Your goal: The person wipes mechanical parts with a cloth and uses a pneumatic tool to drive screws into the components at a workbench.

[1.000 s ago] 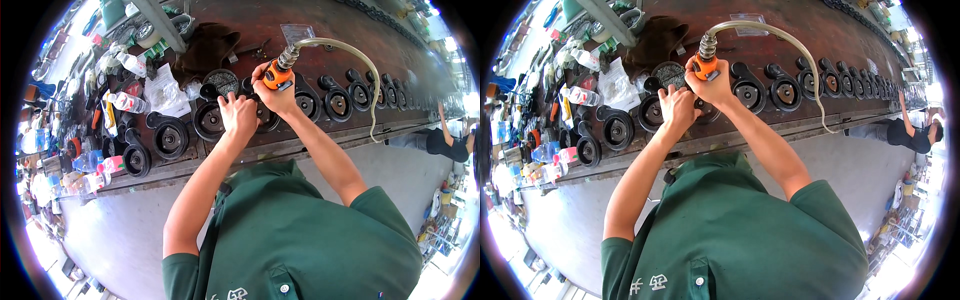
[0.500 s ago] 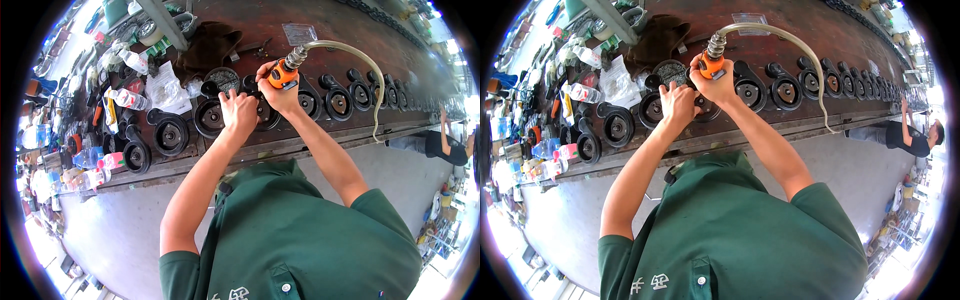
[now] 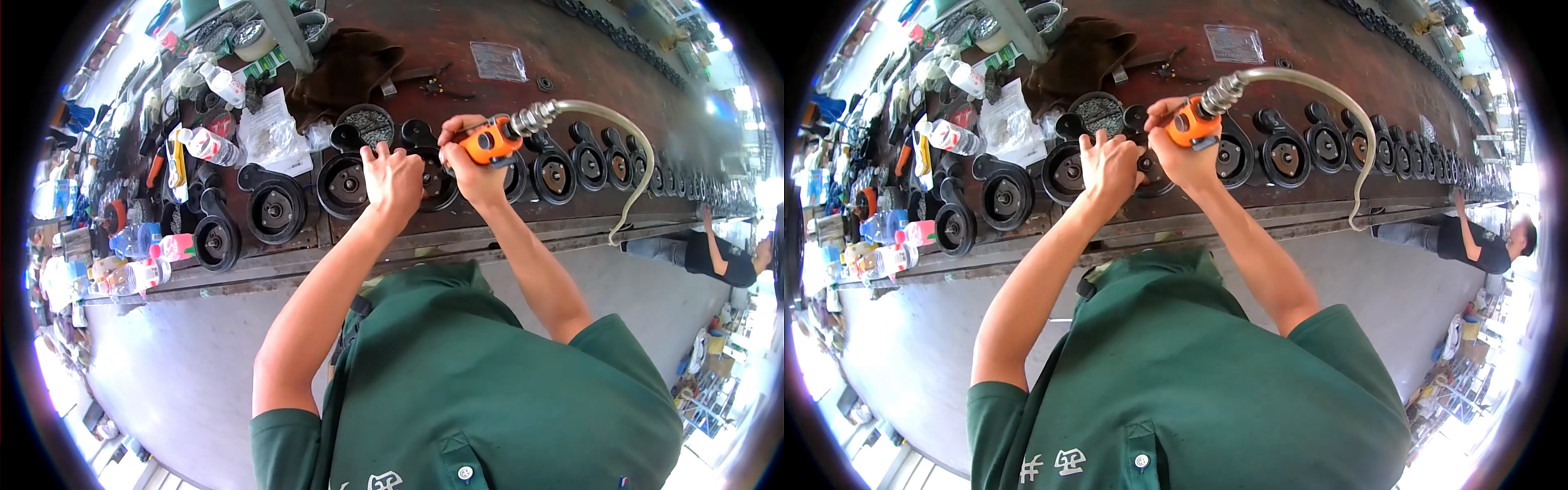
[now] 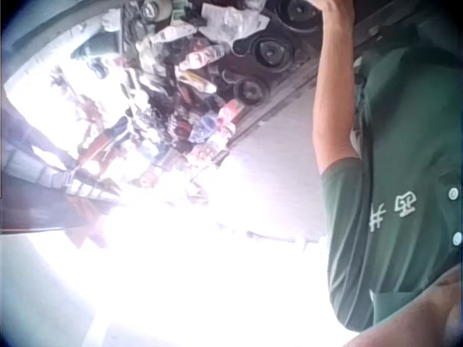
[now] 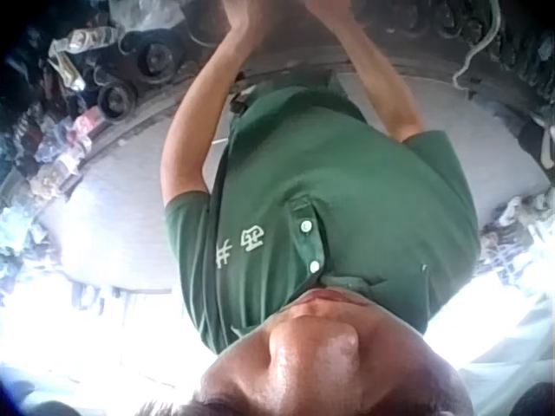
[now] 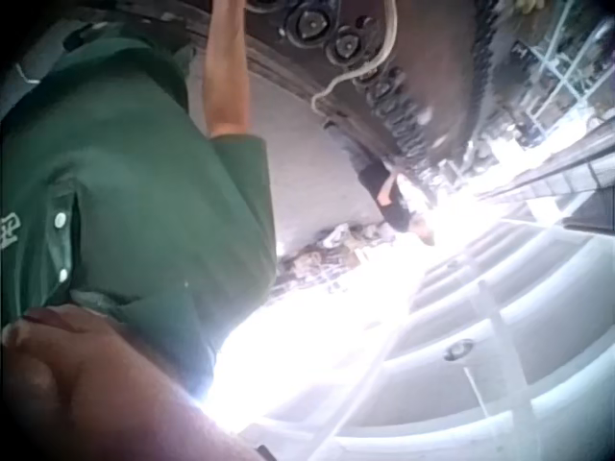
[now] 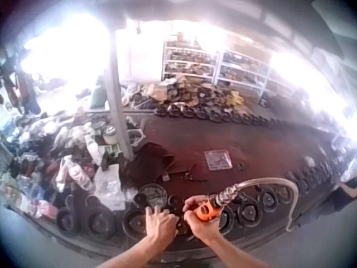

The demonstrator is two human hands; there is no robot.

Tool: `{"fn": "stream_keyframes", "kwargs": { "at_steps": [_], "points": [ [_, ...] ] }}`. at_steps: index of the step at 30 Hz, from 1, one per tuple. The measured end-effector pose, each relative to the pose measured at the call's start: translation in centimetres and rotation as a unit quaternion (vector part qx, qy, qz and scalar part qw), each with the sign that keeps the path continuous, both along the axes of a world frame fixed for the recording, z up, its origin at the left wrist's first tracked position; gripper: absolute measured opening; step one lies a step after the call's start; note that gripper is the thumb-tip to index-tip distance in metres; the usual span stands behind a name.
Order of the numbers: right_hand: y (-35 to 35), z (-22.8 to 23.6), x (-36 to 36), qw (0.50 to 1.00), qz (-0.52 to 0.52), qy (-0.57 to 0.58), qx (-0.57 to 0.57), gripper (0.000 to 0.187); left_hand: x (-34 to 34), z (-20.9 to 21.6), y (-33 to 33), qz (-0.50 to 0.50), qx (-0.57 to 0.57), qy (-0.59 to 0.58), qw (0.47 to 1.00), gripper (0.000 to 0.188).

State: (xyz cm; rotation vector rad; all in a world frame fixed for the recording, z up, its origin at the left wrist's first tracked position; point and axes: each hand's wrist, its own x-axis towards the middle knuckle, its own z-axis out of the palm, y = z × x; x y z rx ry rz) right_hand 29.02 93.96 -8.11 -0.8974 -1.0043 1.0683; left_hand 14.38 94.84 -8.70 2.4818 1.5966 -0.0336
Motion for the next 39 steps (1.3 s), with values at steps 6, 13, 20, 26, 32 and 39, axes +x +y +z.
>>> {"fn": "stream_keyframes", "kwargs": {
  "at_steps": [6, 13, 20, 26, 32, 39],
  "points": [
    [-2.1, -0.1, 0.8, 1.0, 0.001, -0.021, -0.002, 0.023, 0.2, -0.3, -0.1, 0.004, 0.012, -0.002, 1.0, 0.019],
    [-2.2, 0.0, 0.6, 1.0, 0.007, -0.013, -0.003, 0.022, 0.3, 0.0, 0.2, 0.005, 0.007, 0.019, 1.0, 0.023],
    [-2.0, -0.6, 0.5, 1.0, 0.001, -0.013, -0.01, 0.023, 0.1, 0.0, 0.2, 0.007, -0.004, 0.013, 1.0, 0.028],
    [-2.0, -0.8, 0.4, 1.0, 0.013, -0.01, 0.002, 0.022, 0.1, 0.1, 0.2, 0.011, -0.001, 0.008, 1.0, 0.027],
    [-2.6, -1.2, -0.1, 0.999, 0.038, -0.026, 0.007, 0.021, 0.2, 0.0, 0.2, 0.02, 0.0, 0.011, 1.0, 0.028],
    [-2.3, -1.7, 0.1, 0.996, 0.047, -0.069, 0.003, 0.025, -0.2, 0.5, 0.4, 0.017, -0.006, -0.024, 1.0, 0.015]
  ]
}}
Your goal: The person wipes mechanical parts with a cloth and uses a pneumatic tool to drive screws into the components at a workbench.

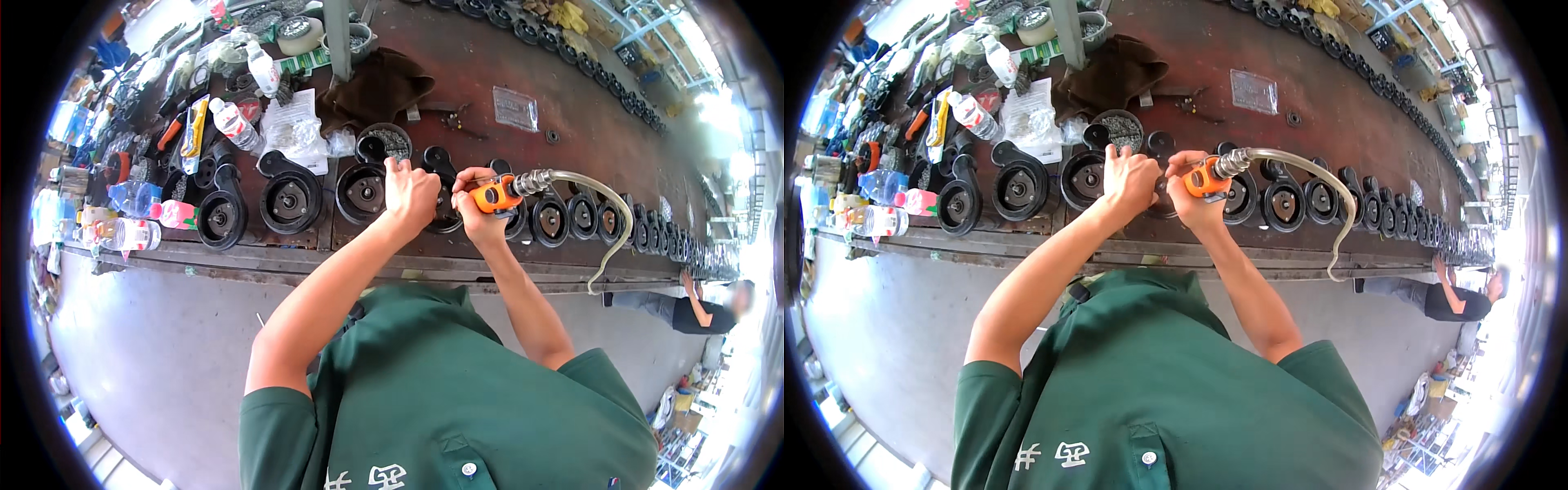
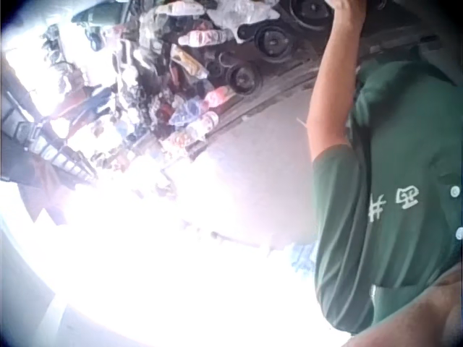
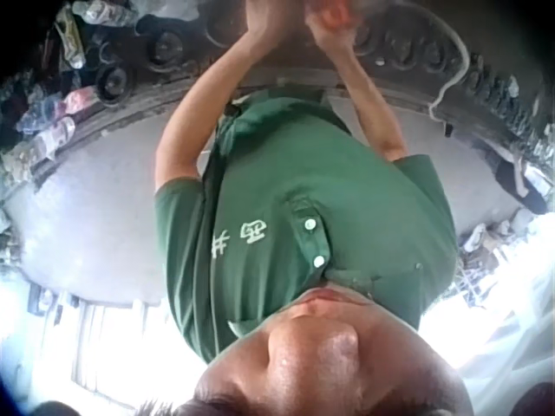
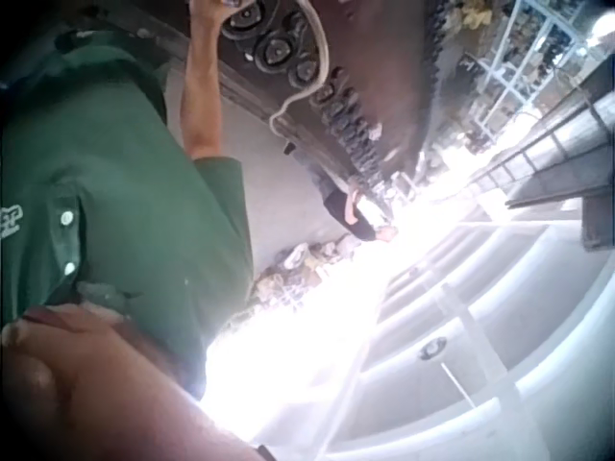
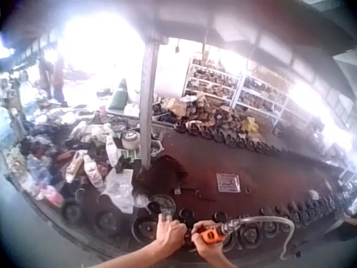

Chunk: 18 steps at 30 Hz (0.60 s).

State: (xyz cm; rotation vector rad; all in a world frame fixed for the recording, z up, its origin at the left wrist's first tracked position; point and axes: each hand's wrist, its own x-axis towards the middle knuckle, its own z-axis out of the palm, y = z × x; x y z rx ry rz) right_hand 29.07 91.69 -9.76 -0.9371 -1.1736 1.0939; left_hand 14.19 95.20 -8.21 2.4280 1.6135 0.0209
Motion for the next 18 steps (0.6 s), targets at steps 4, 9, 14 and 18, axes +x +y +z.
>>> {"fn": "stream_keyframes", "kwargs": {
  "at_steps": [4, 9, 14, 18],
  "points": [
    [0.4, 1.7, -0.2, 0.999, -0.003, 0.017, 0.027, 0.025, -0.9, -1.4, -2.4, 0.044, 0.182, -0.26, 0.947, 0.031],
    [1.4, 2.2, -1.8, 0.997, 0.007, 0.067, 0.025, 0.023, -1.0, -1.6, -10.3, 0.232, -0.052, -0.304, 0.923, 0.053],
    [1.9, 1.3, -2.7, 0.999, 0.019, 0.043, 0.027, 0.025, -0.1, -3.9, -8.4, 0.339, -0.373, -0.465, 0.728, 0.085],
    [2.4, 0.8, -3.1, 0.999, 0.024, 0.038, 0.02, 0.026, 2.8, -12.6, -7.3, 0.334, -0.222, -0.443, 0.802, 0.098]
  ]
}}
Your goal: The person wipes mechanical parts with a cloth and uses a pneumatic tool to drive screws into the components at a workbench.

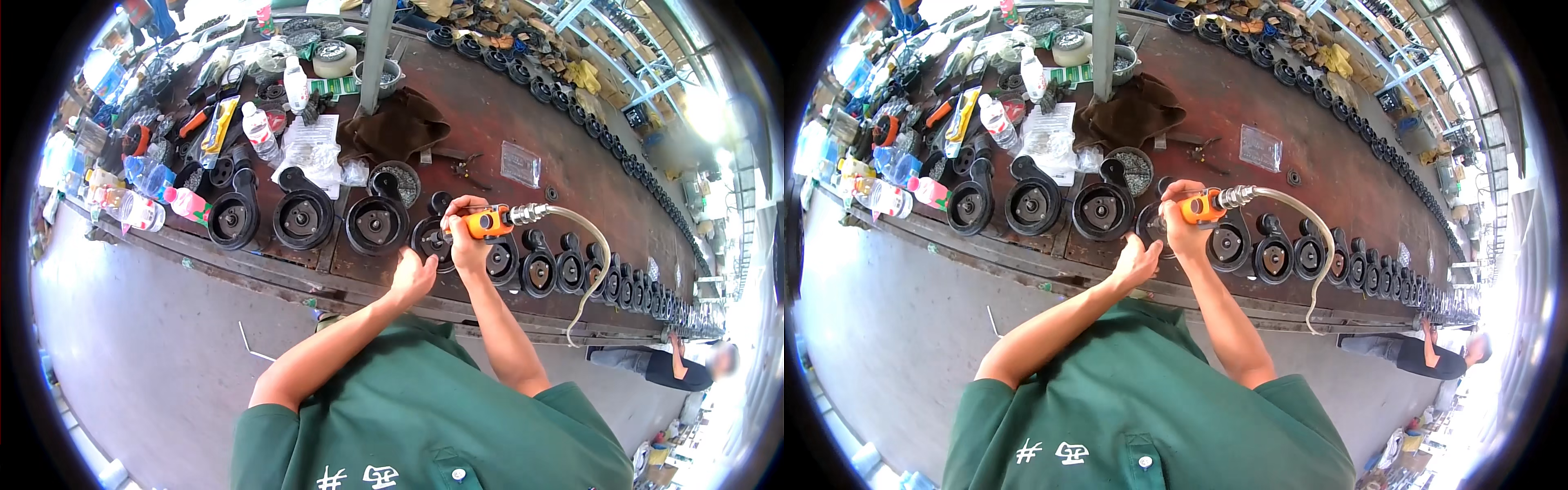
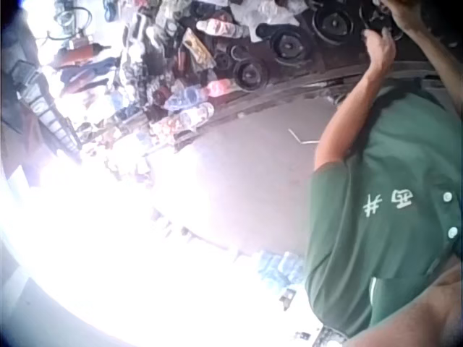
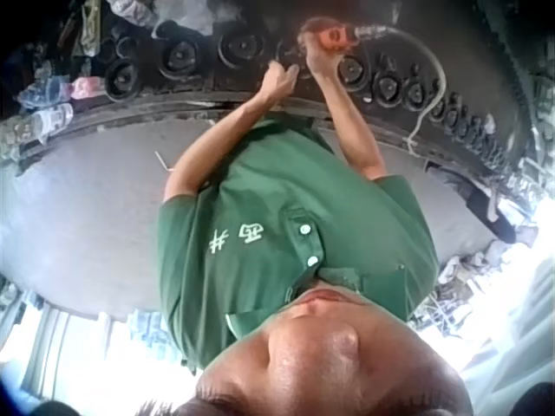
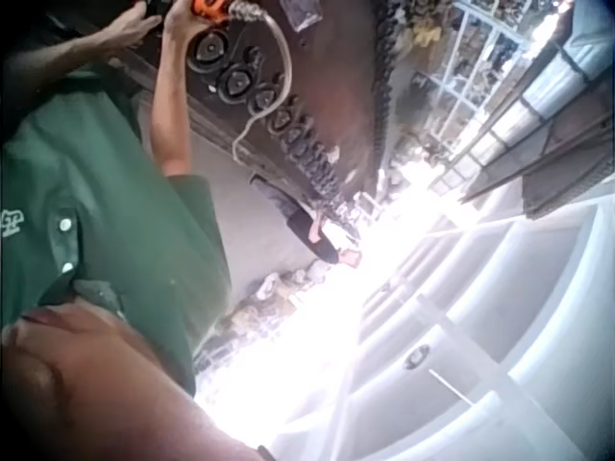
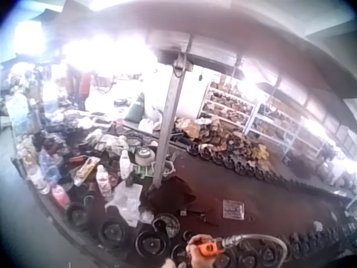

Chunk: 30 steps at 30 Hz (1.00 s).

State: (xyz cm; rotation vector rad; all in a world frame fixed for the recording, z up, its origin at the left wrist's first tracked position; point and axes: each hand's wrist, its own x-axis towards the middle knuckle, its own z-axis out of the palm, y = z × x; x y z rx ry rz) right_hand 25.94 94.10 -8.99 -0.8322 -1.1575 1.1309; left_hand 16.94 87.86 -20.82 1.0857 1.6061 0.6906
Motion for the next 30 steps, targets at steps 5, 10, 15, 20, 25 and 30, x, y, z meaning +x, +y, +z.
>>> {"fn": "stream_keyframes", "kwargs": {
  "at_steps": [5, 10, 15, 20, 25, 30],
  "points": [
    [0.4, 0.3, -0.2, 1.0, -0.004, 0.015, 0.002, 0.025, 0.0, 1.4, 0.3, -0.005, -0.034, 0.008, 0.999, 0.099],
    [0.4, -0.2, -0.4, 0.999, -0.017, 0.032, -0.009, 0.025, -0.7, 5.6, 0.1, -0.021, -0.042, 0.028, 0.999, 0.084],
    [0.2, -0.2, -0.3, 1.0, -0.003, -0.011, 0.002, 0.025, -0.9, 6.1, -0.2, -0.01, -0.03, 0.011, 0.999, 0.076],
    [0.0, 0.2, -0.3, 1.0, -0.01, -0.017, -0.003, 0.025, -1.1, 6.1, -0.1, -0.019, -0.031, 0.01, 0.999, 0.076],
    [-0.1, 0.4, -0.3, 1.0, -0.011, -0.023, -0.01, 0.025, -0.9, 5.3, -0.1, -0.022, -0.029, 0.013, 0.999, 0.078],
    [0.2, -0.2, -0.4, 1.0, 0.005, -0.013, -0.003, 0.025, -1.0, 5.6, 0.1, -0.031, -0.048, 0.018, 0.998, 0.083]
  ]
}}
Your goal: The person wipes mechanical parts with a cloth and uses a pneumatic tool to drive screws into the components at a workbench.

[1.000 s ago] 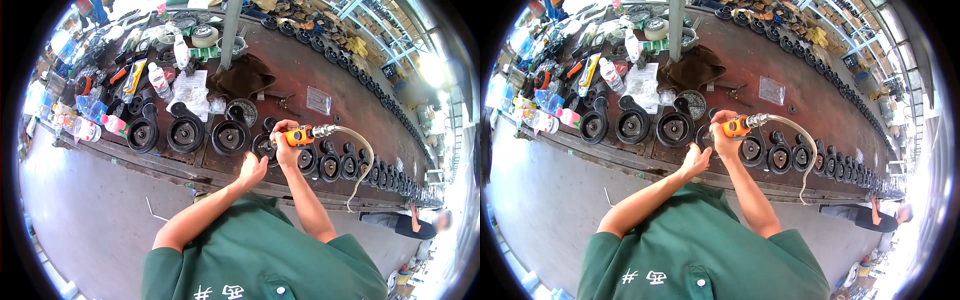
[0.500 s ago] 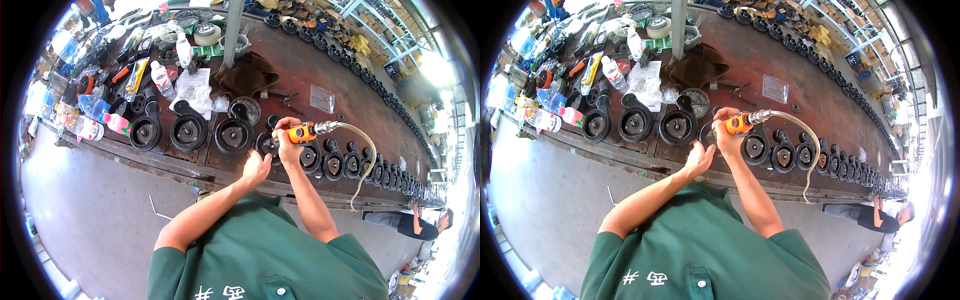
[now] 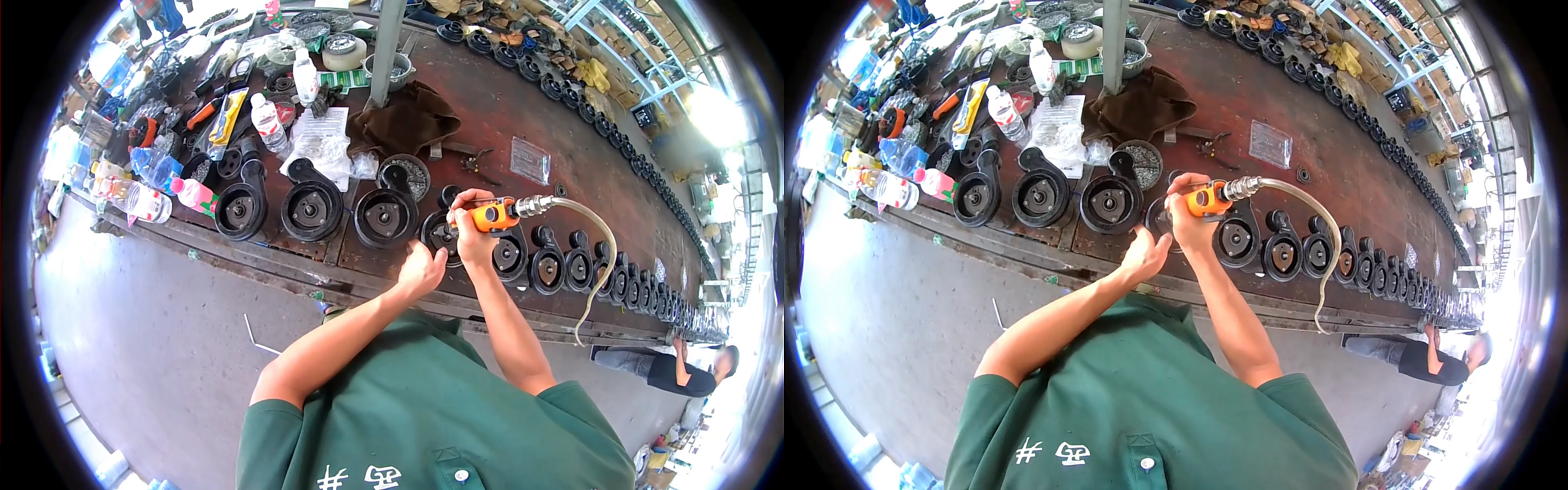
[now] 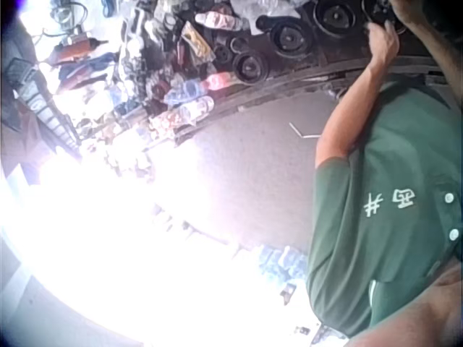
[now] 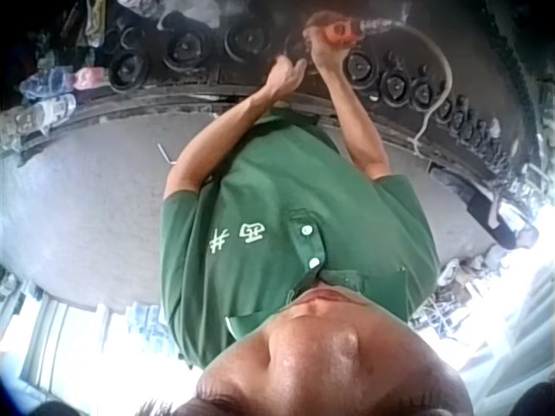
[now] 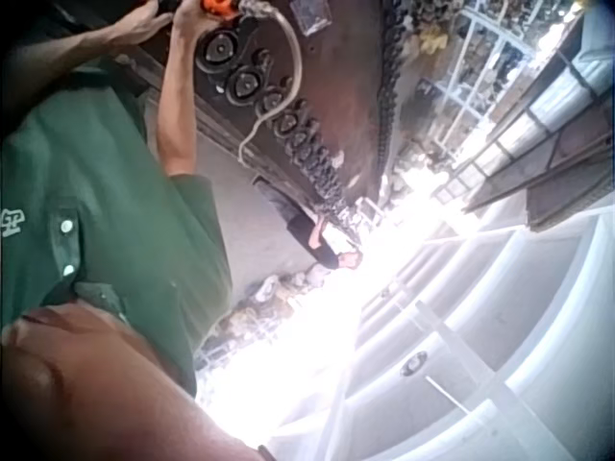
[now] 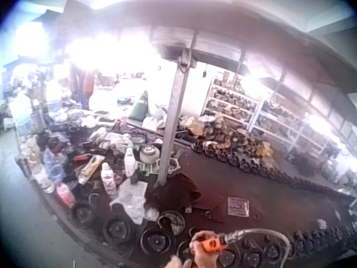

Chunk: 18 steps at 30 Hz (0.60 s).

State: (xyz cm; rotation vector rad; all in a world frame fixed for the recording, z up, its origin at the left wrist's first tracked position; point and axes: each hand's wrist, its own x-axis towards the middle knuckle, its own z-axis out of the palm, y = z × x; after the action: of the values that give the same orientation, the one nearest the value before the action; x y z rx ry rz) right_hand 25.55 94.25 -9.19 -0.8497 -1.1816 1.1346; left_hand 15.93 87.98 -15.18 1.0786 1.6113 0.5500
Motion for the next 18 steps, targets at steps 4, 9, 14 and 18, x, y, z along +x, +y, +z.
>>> {"fn": "stream_keyframes", "kwargs": {
  "at_steps": [4, 9, 14, 18],
  "points": [
    [0.0, -0.2, -0.2, 1.0, 0.002, -0.012, 0.017, 0.024, 0.1, 0.1, -0.1, 0.009, 0.004, 0.001, 1.0, 0.085],
    [0.0, -0.1, -0.4, 1.0, 0.008, 0.011, 0.011, 0.023, 0.3, -0.4, -0.1, 0.014, 0.019, -0.006, 1.0, 0.087],
    [0.3, -0.4, -0.9, 1.0, 0.021, 0.014, 0.009, 0.022, 0.6, -1.3, -0.3, 0.029, 0.068, -0.002, 0.997, 0.081],
    [0.4, -0.3, -1.5, 0.999, 0.034, 0.002, 0.001, 0.022, 1.6, 1.3, 0.4, 0.191, -0.101, -0.213, 0.953, 0.069]
  ]
}}
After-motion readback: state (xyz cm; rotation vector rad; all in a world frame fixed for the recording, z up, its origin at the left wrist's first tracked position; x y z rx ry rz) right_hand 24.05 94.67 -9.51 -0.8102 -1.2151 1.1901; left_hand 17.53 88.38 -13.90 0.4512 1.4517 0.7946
